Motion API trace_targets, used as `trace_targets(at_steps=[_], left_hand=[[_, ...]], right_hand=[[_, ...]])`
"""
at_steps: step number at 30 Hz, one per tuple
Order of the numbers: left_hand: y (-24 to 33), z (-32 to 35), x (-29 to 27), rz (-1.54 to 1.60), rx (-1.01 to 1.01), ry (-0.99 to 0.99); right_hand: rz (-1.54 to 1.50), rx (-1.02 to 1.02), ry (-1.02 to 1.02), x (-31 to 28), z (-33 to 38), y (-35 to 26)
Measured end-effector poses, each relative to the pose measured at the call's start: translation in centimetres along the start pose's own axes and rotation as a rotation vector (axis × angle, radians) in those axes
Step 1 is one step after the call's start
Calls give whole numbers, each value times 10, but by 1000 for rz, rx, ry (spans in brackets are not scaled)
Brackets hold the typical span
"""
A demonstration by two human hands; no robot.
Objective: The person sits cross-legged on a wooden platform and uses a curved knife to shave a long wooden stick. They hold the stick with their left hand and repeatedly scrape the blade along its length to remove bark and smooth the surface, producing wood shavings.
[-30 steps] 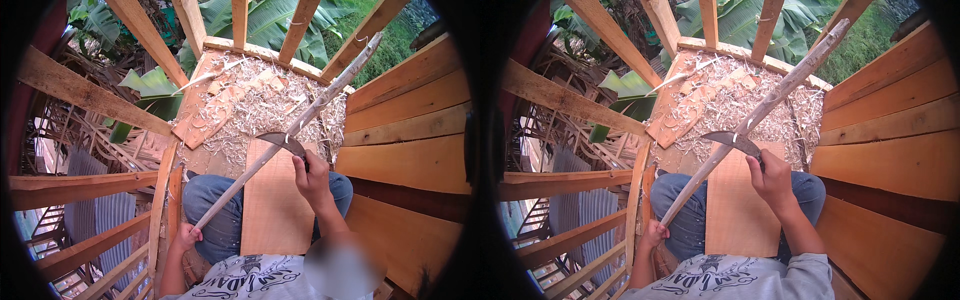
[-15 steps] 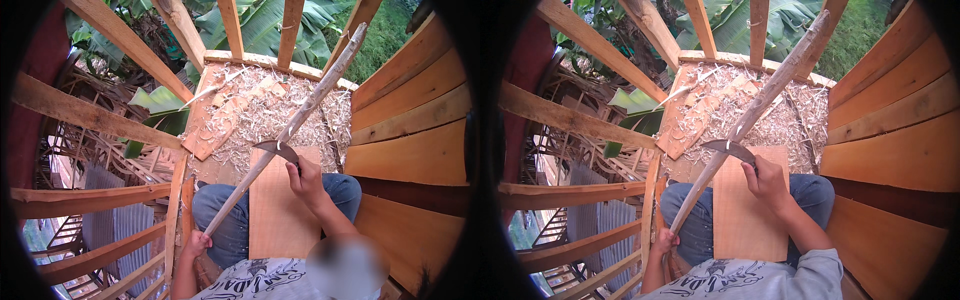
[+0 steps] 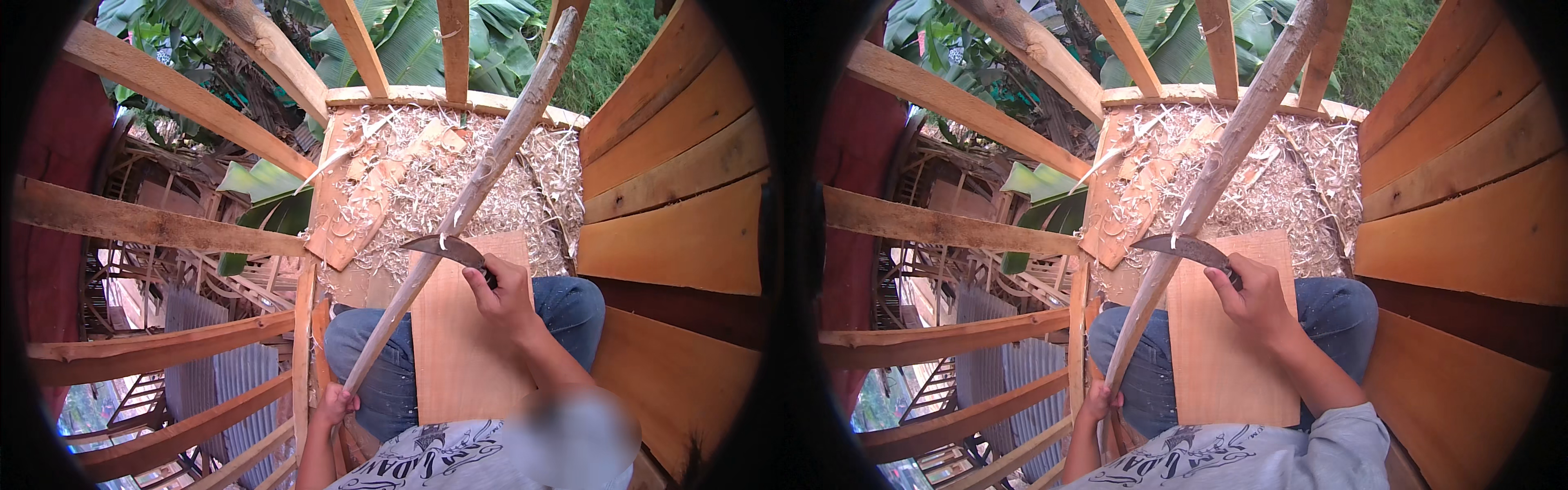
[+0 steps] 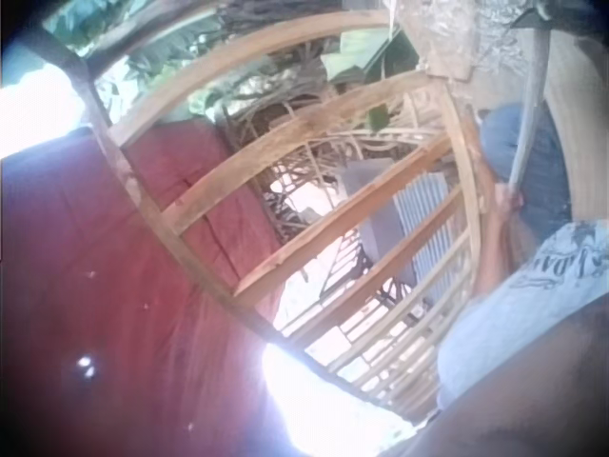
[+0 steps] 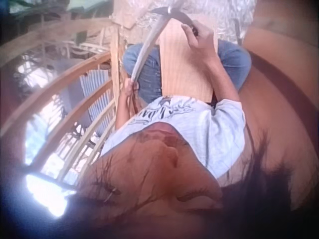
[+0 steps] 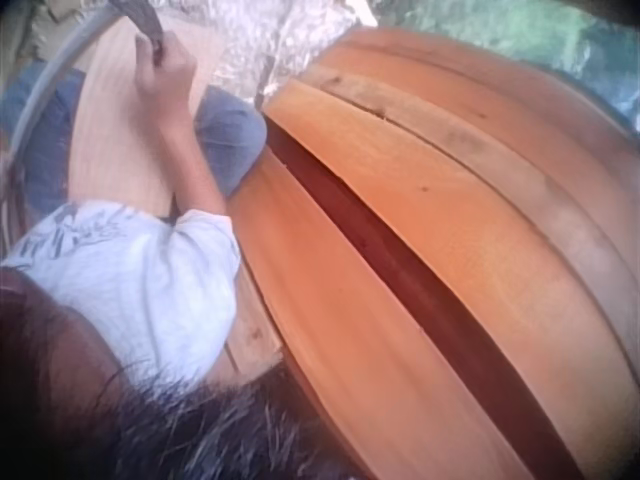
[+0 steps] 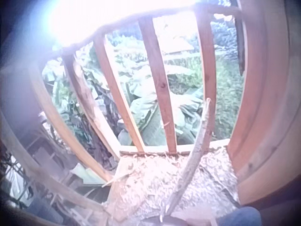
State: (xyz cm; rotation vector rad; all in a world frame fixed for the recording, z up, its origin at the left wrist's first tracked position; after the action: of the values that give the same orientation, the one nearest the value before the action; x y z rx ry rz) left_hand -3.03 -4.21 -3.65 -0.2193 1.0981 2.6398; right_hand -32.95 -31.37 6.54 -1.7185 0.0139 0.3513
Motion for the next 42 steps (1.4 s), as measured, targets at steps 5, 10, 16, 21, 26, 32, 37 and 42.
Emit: trace_targets(at_steps=[5,10,16,21,26,32,37,42], left_hand=[[-8,1,-3,69,-73,-134],[-1,-1,-2,111,-15,-160],[-9,2,-1,92,-32,-101],[-5,3,-1,71,-28,-89],[1,2,0,66,-40,-65],[3,0,-1,45,-32,-100],[4,-1,-2,23,-22,-126],[-12,1,-5,17,-39,-54]], right_hand=[[-550,309,-452,-2,0,4],[-584,502,-490,7,15,17],[-281,362,-609,14,14,3],[-338,413,-349,5,7,6],[-244,307,-146,-3,6,0],[-54,6,182,-25,-3,-10],[-222,166,-342,10,13,-14],[-82,181,-529,21,15,-17]])
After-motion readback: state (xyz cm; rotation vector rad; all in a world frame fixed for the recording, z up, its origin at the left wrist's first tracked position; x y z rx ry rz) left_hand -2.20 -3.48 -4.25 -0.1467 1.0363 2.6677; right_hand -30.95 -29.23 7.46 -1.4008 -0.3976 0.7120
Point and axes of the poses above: each hand's wrist, its own z-axis away from the middle knuckle, its own x-axis out of the palm, y = z × x, the point moved 6 cm from there along -z, towards the middle knuckle, and after that the axes turned 10 degrees about -z, right-handed, at the moved point
